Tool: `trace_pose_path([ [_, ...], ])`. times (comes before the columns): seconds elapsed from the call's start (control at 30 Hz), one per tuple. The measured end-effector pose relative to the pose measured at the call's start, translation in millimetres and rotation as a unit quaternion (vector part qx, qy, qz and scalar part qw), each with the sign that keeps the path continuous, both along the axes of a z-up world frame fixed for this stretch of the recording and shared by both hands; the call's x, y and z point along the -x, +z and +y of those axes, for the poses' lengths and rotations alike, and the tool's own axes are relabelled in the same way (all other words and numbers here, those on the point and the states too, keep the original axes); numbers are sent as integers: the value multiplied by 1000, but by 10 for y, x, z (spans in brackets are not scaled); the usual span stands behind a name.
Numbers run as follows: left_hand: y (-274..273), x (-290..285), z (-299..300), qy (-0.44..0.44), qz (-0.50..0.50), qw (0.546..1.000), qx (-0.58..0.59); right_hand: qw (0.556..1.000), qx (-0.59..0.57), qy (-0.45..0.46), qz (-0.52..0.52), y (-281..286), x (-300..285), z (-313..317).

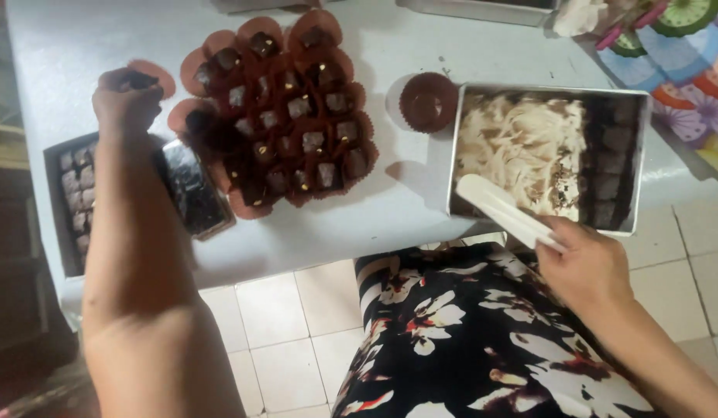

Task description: The person is transferring individual brownie squares from a metal baking pan into paper liners using a spatula and their hands.

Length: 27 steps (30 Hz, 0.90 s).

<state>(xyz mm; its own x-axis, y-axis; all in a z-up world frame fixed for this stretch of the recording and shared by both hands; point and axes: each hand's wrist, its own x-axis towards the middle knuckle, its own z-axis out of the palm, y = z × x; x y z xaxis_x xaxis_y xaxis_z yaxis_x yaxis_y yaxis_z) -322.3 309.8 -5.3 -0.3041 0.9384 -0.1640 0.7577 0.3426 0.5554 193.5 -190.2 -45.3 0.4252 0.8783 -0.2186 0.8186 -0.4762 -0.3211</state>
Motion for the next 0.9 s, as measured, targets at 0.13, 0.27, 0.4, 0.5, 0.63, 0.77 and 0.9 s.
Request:
trace_pose_path([
  [0.13,-305,75,301,-90,63,989,96,996,-75,-20,-44,-233,-205,-173],
  [0.27,-489,-427,306,383,-484,784,-68,993,-101,-50,-35,-120,-333,-202],
  [0.4,-631,-716,-183,-194,128,871,-433,971,-32,-214,104,586,-294,119],
  [0.5,-77,-1813,-1030,-298,103,816,-485,971,-111,-188,93,477,-569,154],
  [0.63,332,-3151,-2152,-454,-49,830,-320,991,-59,-91,74,688,-768,525],
  [0.77,-185,-3970,-2538,-512,-19,857,-61,993,-53,-56,89,958,-818,678],
  [0.9,-932,-4058,-2527,-466,-11,873,-143,983,113,-86,113,1092,-713,619],
])
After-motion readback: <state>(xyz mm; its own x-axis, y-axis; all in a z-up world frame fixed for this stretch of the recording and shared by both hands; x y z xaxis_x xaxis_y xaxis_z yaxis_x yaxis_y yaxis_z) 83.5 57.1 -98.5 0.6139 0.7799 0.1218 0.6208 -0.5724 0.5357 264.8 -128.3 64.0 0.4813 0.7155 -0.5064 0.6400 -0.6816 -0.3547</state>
